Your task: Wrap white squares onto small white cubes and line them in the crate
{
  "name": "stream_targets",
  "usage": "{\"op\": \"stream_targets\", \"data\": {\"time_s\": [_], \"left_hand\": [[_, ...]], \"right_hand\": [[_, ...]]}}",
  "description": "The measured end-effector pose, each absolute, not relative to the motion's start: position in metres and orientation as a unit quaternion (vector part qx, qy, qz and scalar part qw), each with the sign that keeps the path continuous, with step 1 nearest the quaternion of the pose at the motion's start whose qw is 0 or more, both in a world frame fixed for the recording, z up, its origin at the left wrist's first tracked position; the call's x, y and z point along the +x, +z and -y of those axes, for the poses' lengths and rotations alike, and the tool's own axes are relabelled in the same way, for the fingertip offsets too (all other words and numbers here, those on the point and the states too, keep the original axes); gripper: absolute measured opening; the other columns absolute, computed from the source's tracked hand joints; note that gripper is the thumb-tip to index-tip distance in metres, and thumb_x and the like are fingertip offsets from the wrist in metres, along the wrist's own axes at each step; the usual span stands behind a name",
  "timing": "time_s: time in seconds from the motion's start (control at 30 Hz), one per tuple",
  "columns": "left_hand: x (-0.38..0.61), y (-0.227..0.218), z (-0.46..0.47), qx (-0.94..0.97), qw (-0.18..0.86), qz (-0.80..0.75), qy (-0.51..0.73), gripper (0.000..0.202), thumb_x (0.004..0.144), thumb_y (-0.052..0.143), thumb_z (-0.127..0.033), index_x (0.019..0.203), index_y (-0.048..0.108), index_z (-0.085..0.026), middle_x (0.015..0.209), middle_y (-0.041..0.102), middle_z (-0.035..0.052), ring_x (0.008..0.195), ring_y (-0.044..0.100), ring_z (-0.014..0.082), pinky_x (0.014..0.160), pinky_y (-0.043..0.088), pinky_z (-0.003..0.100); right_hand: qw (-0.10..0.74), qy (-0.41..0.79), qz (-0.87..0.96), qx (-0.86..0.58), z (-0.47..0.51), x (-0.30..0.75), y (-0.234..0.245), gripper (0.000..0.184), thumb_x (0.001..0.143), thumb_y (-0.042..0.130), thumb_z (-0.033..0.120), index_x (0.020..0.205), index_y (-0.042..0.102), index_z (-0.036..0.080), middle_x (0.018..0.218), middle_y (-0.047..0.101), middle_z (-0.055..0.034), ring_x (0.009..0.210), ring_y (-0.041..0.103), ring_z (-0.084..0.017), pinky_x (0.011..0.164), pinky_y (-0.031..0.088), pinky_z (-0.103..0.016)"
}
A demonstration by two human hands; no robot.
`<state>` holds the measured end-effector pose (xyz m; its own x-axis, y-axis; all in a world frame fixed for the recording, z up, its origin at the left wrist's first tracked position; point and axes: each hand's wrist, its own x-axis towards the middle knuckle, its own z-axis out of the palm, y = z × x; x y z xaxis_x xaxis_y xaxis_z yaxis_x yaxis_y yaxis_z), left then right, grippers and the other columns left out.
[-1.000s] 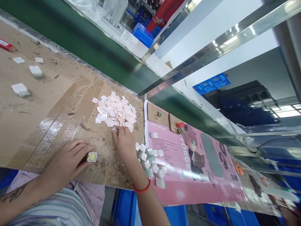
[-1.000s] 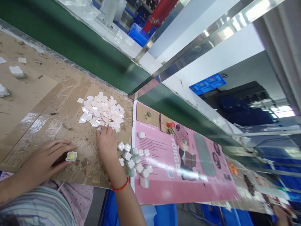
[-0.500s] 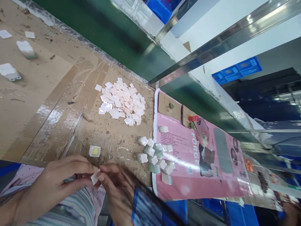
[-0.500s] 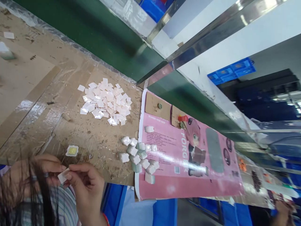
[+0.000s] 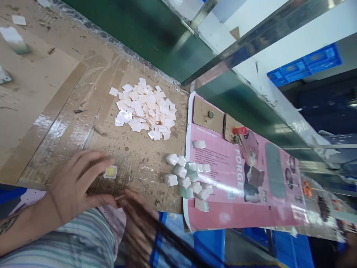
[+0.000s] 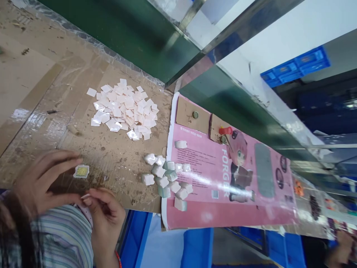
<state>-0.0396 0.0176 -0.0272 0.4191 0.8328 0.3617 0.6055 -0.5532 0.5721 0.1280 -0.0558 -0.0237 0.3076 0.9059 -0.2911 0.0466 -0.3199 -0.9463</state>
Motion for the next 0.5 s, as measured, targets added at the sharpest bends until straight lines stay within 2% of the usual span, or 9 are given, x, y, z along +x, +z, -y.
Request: {"op": "stream_targets", "data": {"time_s": [0.07, 0.13, 0.27, 0.37, 0.5], "left_hand": [[-0.034, -0.025, -0.029, 0.846, 0.139, -0.433, 0.279, 0.054, 0.096, 0.048, -0.059, 0.126, 0.054, -0.015, 0.114, 0.064, 0.0117, 0.106, 0.061, 0.0283, 0.092, 0.051, 0.041], [-0.029, -0.022, -0.037, 0.859, 0.123, -0.423, 0.262, 0.046, 0.097, 0.047, -0.056, 0.115, 0.057, -0.015, 0.102, 0.067, 0.0094, 0.093, 0.063, 0.0263, 0.081, 0.053, 0.039], [-0.027, -0.017, -0.044, 0.888, 0.125, -0.369, 0.246, 0.026, 0.103, 0.044, -0.037, 0.098, 0.061, -0.018, 0.091, 0.068, 0.0053, 0.086, 0.065, 0.0244, 0.070, 0.052, 0.035], [-0.033, -0.012, -0.052, 0.911, 0.168, -0.295, 0.236, 0.028, 0.106, 0.037, -0.026, 0.108, 0.063, -0.019, 0.101, 0.072, 0.0030, 0.094, 0.068, 0.0193, 0.080, 0.055, 0.031], [-0.041, -0.012, -0.060, 0.928, 0.223, -0.202, 0.219, 0.036, 0.107, 0.031, -0.019, 0.135, 0.054, -0.022, 0.130, 0.069, -0.0013, 0.122, 0.061, 0.0104, 0.105, 0.047, 0.022]], "right_hand": [[0.500, 0.474, 0.298, -0.660, 0.055, 0.130, -0.027, 0.025, 0.083, 0.076, 0.043, 0.100, 0.077, 0.024, 0.090, 0.079, -0.0032, 0.079, 0.075, -0.018, 0.070, 0.063, -0.027], [0.528, 0.478, 0.245, -0.658, 0.054, 0.130, -0.027, 0.029, 0.081, 0.080, 0.036, 0.107, 0.076, 0.024, 0.091, 0.079, -0.0027, 0.078, 0.076, -0.015, 0.071, 0.062, -0.023], [0.566, 0.465, 0.216, -0.646, 0.050, 0.132, -0.023, 0.020, 0.081, 0.081, 0.029, 0.100, 0.077, 0.025, 0.086, 0.080, -0.0008, 0.073, 0.076, -0.013, 0.069, 0.062, -0.020], [0.586, 0.488, 0.222, -0.608, 0.048, 0.135, -0.020, 0.015, 0.078, 0.083, 0.029, 0.092, 0.079, 0.026, 0.077, 0.079, -0.0003, 0.066, 0.075, -0.013, 0.063, 0.062, -0.019], [0.570, 0.520, 0.223, -0.596, 0.051, 0.136, -0.019, 0.023, 0.077, 0.084, 0.032, 0.098, 0.080, 0.026, 0.081, 0.076, -0.0011, 0.063, 0.072, -0.013, 0.062, 0.062, -0.022]]}}
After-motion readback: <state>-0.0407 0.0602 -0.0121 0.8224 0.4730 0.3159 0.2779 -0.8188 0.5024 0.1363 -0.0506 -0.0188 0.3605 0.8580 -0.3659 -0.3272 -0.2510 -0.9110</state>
